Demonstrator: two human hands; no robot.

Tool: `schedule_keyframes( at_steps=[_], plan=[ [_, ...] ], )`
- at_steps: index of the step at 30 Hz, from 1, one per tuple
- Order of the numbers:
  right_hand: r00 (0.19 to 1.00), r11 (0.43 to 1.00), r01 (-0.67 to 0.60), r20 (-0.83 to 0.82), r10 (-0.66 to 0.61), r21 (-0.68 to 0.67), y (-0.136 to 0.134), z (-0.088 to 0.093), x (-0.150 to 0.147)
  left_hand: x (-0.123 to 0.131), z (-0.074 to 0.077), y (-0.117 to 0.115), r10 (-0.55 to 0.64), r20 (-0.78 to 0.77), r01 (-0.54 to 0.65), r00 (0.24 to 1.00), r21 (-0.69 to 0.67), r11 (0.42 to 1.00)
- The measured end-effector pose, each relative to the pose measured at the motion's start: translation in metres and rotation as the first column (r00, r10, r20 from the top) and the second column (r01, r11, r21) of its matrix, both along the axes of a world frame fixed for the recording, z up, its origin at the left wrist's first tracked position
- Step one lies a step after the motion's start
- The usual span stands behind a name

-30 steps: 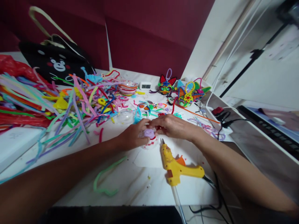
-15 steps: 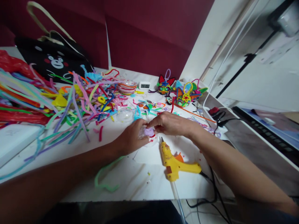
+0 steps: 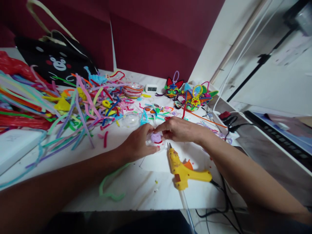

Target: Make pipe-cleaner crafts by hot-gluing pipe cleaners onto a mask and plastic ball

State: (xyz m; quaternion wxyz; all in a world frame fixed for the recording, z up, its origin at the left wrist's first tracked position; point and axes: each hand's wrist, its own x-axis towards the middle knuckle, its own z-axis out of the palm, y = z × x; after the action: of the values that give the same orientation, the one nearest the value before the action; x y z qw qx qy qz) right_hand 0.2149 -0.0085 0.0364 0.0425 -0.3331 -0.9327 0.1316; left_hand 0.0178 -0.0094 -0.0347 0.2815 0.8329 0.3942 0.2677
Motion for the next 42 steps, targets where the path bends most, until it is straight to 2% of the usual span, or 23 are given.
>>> schedule_keyframes(
  at_steps=[6, 14, 16, 20, 27, 35, 42],
  plan=[
    [1.000, 1.000, 0.010, -0.026, -0.010, 0.013, -0.001, -0.002, -0.003, -0.012, 0.006, 0.015, -0.187, 0.062, 0.193, 0.980, -0.123, 0.973],
    [0.993, 0.995, 0.097, -0.061, -0.096, 0.005, -0.006, -0.006, -0.008, -0.027, 0.015, 0.031, -0.352, -0.046, 0.343, 0.935, -0.130, 0.930],
    [0.989, 0.991, 0.130, -0.064, -0.130, -0.011, -0.007, -0.006, -0.009, -0.025, 0.016, 0.028, -0.323, -0.054, 0.317, 0.945, -0.095, 0.944],
    [0.984, 0.986, 0.162, -0.065, -0.165, -0.041, -0.007, -0.008, -0.009, -0.019, 0.015, 0.020, -0.191, -0.078, 0.190, 0.978, -0.018, 0.982],
    [0.995, 0.997, 0.053, -0.078, -0.057, -0.052, -0.004, -0.007, -0.002, -0.016, 0.017, 0.016, -0.123, -0.086, 0.118, 0.989, -0.059, 0.991],
    [0.987, 1.000, -0.013, -0.162, 0.010, -0.023, 0.002, -0.013, 0.004, -0.016, 0.019, 0.014, -0.094, -0.091, 0.085, 0.991, -0.100, 0.991],
    [0.977, 1.000, 0.013, -0.214, -0.016, -0.016, 0.005, -0.018, 0.001, -0.015, 0.015, 0.014, -0.102, -0.064, 0.092, 0.993, -0.143, 0.985]
  ],
)
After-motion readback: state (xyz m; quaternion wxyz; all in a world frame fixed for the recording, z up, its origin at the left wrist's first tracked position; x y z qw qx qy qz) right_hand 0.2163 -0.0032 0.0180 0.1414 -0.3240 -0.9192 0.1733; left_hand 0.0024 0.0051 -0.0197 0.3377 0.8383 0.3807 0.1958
